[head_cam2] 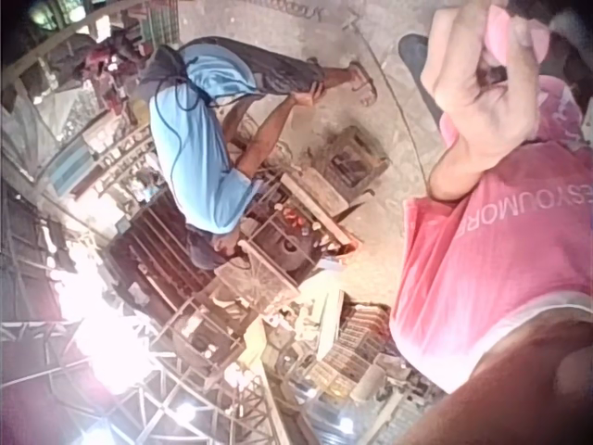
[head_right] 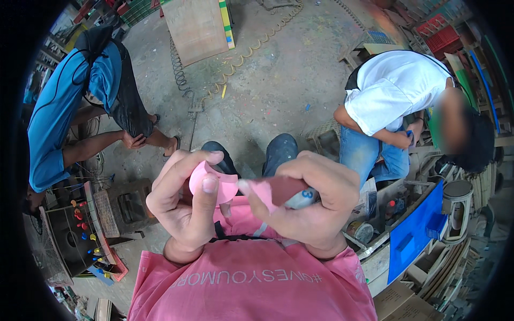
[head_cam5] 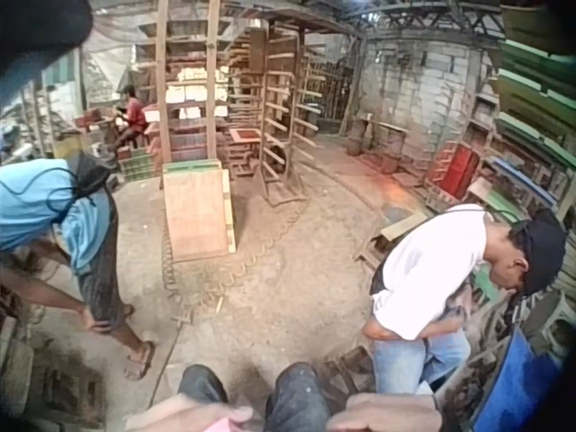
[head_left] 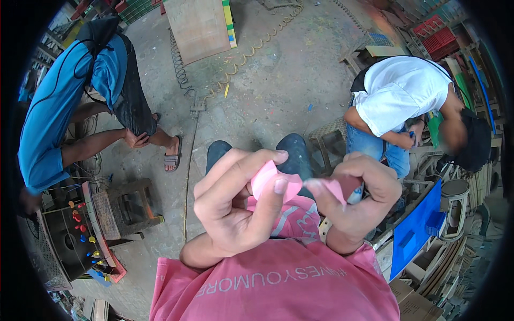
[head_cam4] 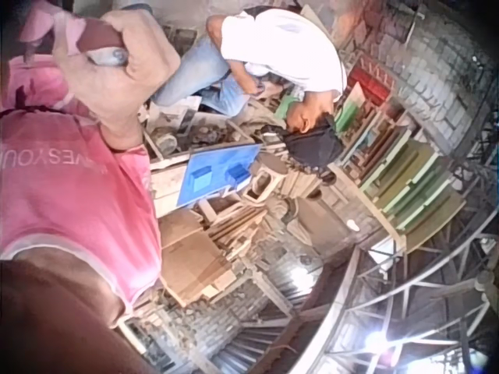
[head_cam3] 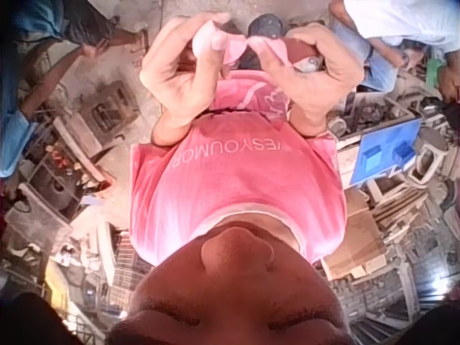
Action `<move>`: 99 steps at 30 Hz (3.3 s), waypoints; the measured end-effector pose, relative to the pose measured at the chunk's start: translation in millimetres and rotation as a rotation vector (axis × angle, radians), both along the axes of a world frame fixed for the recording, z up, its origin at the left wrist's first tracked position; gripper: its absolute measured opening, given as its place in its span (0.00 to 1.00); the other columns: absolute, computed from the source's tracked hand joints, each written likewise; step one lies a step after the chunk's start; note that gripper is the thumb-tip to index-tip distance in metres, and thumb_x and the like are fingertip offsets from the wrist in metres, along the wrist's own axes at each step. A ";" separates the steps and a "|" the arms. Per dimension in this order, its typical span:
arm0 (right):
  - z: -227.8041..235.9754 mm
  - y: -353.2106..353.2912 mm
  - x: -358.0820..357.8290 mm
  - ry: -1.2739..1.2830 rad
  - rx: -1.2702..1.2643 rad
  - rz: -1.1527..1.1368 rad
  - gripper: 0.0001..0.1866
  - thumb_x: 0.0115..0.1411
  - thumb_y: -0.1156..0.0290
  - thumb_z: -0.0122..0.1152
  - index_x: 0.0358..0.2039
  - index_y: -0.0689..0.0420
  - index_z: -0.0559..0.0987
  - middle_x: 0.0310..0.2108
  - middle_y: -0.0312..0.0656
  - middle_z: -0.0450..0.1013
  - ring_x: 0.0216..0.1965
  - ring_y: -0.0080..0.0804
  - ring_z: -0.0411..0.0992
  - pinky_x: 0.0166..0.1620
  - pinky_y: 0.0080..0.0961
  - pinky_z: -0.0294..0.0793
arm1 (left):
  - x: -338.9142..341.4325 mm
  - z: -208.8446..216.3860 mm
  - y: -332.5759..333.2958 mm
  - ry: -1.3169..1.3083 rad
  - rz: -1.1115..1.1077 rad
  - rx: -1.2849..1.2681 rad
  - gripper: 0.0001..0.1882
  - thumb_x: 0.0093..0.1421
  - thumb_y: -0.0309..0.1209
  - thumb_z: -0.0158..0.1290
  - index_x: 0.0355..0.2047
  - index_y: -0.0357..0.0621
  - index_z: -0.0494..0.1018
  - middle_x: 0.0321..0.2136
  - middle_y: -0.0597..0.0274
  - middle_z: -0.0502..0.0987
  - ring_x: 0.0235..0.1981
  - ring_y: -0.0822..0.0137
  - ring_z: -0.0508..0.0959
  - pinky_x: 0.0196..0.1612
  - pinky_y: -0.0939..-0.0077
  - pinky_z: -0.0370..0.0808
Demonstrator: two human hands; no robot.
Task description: The person smooths a small pink plastic part using a piece of sandpaper. They hold the part in one hand and rub the sandpaper over its surface repeatedly, rotating the part to treat different sides. The person continues this sanding process throughout the clip.
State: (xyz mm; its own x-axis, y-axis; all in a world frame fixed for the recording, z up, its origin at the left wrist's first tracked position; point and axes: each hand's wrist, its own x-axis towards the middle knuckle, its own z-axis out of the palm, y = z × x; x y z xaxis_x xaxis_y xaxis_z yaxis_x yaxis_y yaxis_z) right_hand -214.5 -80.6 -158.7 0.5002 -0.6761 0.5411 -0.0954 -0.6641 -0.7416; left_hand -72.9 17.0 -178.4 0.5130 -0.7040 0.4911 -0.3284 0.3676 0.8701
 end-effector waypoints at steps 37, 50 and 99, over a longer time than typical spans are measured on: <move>-6.2 20.4 -3.4 -0.317 0.714 0.169 0.09 0.45 0.78 0.68 0.27 0.65 0.77 0.23 0.37 0.74 0.24 0.17 0.71 0.27 0.13 0.68 | -15.4 3.0 3.9 0.297 -0.185 0.039 0.11 0.55 0.16 0.52 0.40 0.27 0.73 0.28 0.56 0.71 0.21 0.74 0.78 0.18 0.91 0.68; -12.7 19.6 0.4 -0.247 0.633 0.170 0.12 0.42 0.78 0.70 0.28 0.64 0.77 0.20 0.34 0.73 0.20 0.13 0.68 0.23 0.11 0.63 | -2.3 1.0 0.9 0.228 -0.278 -0.006 0.13 0.54 0.15 0.52 0.41 0.26 0.72 0.33 0.53 0.72 0.29 0.73 0.78 0.29 0.88 0.75; 8.2 6.6 -6.1 0.020 0.171 0.269 0.15 0.38 0.70 0.73 0.15 0.59 0.72 0.10 0.35 0.66 0.12 0.20 0.66 0.16 0.15 0.58 | 8.9 -13.2 -1.7 0.533 -0.764 -0.200 0.25 0.50 0.09 0.51 0.50 0.21 0.63 0.54 0.37 0.59 0.56 0.48 0.65 0.57 0.58 0.68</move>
